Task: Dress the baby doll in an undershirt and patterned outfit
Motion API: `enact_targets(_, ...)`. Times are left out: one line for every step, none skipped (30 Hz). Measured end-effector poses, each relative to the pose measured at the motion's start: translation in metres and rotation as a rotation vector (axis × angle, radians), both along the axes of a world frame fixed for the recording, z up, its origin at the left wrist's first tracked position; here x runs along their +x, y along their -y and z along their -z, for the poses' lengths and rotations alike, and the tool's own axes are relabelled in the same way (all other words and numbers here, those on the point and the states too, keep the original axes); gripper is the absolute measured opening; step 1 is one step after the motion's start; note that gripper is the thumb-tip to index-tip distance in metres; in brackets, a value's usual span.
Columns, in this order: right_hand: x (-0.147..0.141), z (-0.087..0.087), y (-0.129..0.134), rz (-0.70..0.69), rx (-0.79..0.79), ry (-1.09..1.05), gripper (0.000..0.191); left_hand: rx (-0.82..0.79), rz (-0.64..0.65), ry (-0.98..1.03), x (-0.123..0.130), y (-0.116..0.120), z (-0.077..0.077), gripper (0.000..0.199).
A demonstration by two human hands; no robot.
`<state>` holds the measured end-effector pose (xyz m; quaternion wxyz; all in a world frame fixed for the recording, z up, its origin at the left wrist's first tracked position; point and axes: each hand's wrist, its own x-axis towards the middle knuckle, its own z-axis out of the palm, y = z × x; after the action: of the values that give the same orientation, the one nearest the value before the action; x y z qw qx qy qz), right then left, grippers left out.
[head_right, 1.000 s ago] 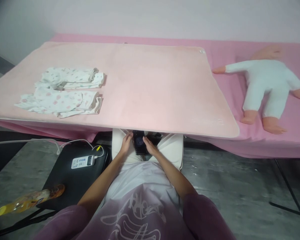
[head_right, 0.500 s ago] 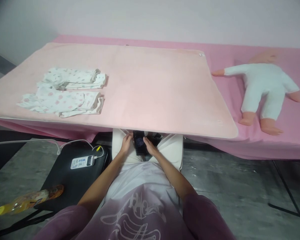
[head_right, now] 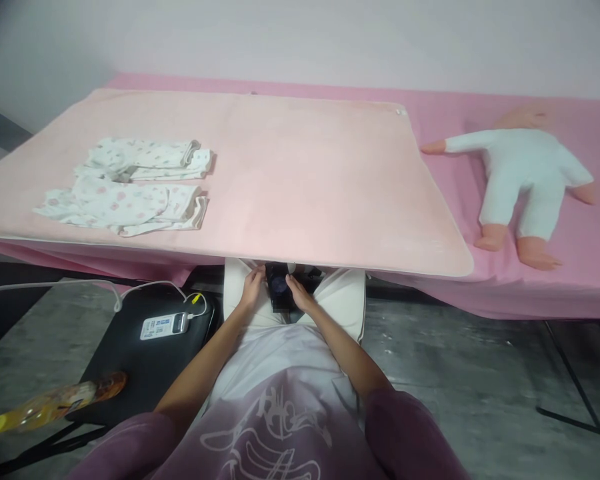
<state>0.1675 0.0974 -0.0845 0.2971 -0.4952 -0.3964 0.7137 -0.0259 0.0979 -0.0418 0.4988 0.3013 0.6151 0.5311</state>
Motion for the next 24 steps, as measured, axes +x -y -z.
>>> enact_targets(0.0, 0.001, 0.0, 0.007, -0.013, 0.019, 0.101, -0.002, 0.0, 0.001, 0.0, 0.0, 0.0, 0.041)
enact_targets(0.0, 0.002, -0.001, 0.013, -0.024, 0.037, 0.102, -0.002, 0.002, 0.002, 0.0, 0.0, 0.0, 0.041)
enact_targets(-0.001, 0.003, -0.001, 0.016, -0.029, 0.047, 0.102, -0.002, 0.003, 0.003, 0.0, 0.0, 0.001, 0.041)
enact_targets(0.0, 0.004, -0.001, 0.017, -0.031, 0.053, 0.102, -0.002, 0.004, 0.003, 0.0, 0.0, 0.001, 0.042)
enact_targets(0.0, 0.004, -0.001, 0.017, -0.031, 0.057, 0.101, -0.001, 0.005, 0.002, -0.001, 0.0, 0.001, 0.042)
enact_targets(0.0, 0.005, -0.001, 0.016, -0.029, 0.058, 0.101, 0.0, 0.006, 0.0, -0.001, 0.0, 0.001, 0.042)
enact_targets(0.001, 0.006, 0.0, 0.016, -0.027, 0.059, 0.1, 0.002, 0.007, -0.002, -0.001, 0.0, 0.001, 0.042)
enact_targets(0.001, 0.007, 0.0, 0.015, -0.025, 0.06, 0.101, 0.003, 0.009, -0.003, -0.001, 0.0, 0.001, 0.041)
enact_targets(0.001, 0.008, 0.0, 0.014, -0.024, 0.06, 0.102, 0.004, 0.01, -0.005, -0.001, 0.001, 0.001, 0.041)
enact_targets(0.001, 0.009, 0.0, 0.013, -0.022, 0.059, 0.103, 0.006, 0.012, -0.006, -0.001, 0.001, 0.001, 0.04)
enact_targets(0.001, 0.01, 0.0, 0.012, -0.02, 0.058, 0.105, 0.009, 0.015, -0.007, -0.002, 0.001, 0.001, 0.04)
enact_targets(0.001, 0.011, 0.0, 0.012, -0.017, 0.056, 0.107, 0.011, 0.017, -0.008, -0.002, 0.001, 0.001, 0.039)
enact_targets(0.001, 0.012, 0.0, 0.012, -0.013, 0.053, 0.108, 0.013, 0.019, -0.009, -0.002, 0.001, 0.002, 0.038)
enact_targets(0.001, 0.012, 0.0, 0.013, -0.009, 0.049, 0.108, 0.014, 0.02, -0.011, -0.002, 0.001, 0.002, 0.038)
enact_targets(0.0, 0.012, -0.001, 0.013, -0.005, 0.045, 0.107, 0.014, 0.021, -0.012, -0.003, 0.001, 0.003, 0.038)
enact_targets(0.0, 0.012, -0.001, 0.014, 0.0, 0.039, 0.106, 0.015, 0.021, -0.013, -0.003, 0.001, 0.004, 0.037)
enact_targets(-0.001, 0.012, -0.001, 0.013, 0.007, 0.03, 0.104, 0.015, 0.022, -0.014, -0.003, 0.0, 0.004, 0.037)
enact_targets(-0.001, 0.011, -0.002, 0.01, 0.017, 0.016, 0.102, 0.015, 0.022, -0.016, -0.004, 0.0, 0.005, 0.036)
enact_targets(-0.001, 0.01, -0.002, 0.006, 0.031, -0.001, 0.1, 0.016, 0.023, -0.017, -0.004, 0.0, 0.006, 0.036)
enact_targets(-0.002, 0.01, -0.002, 0.001, 0.046, -0.021, 0.099, 0.017, 0.023, -0.018, -0.004, -0.001, 0.007, 0.036)
enact_targets(-0.002, 0.009, -0.002, -0.005, 0.062, -0.041, 0.097, 0.018, 0.024, -0.018, -0.004, -0.001, 0.007, 0.036)
enact_targets(-0.002, 0.009, -0.002, -0.01, 0.077, -0.061, 0.096, 0.02, 0.025, -0.019, -0.005, -0.001, 0.008, 0.035)
enact_targets(-0.002, 0.009, -0.002, -0.015, 0.091, -0.08, 0.095, 0.023, 0.026, -0.018, -0.005, -0.001, 0.008, 0.035)
enact_targets(-0.002, 0.008, -0.002, -0.019, 0.102, -0.096, 0.094, 0.025, 0.028, -0.018, -0.005, 0.0, 0.008, 0.036)
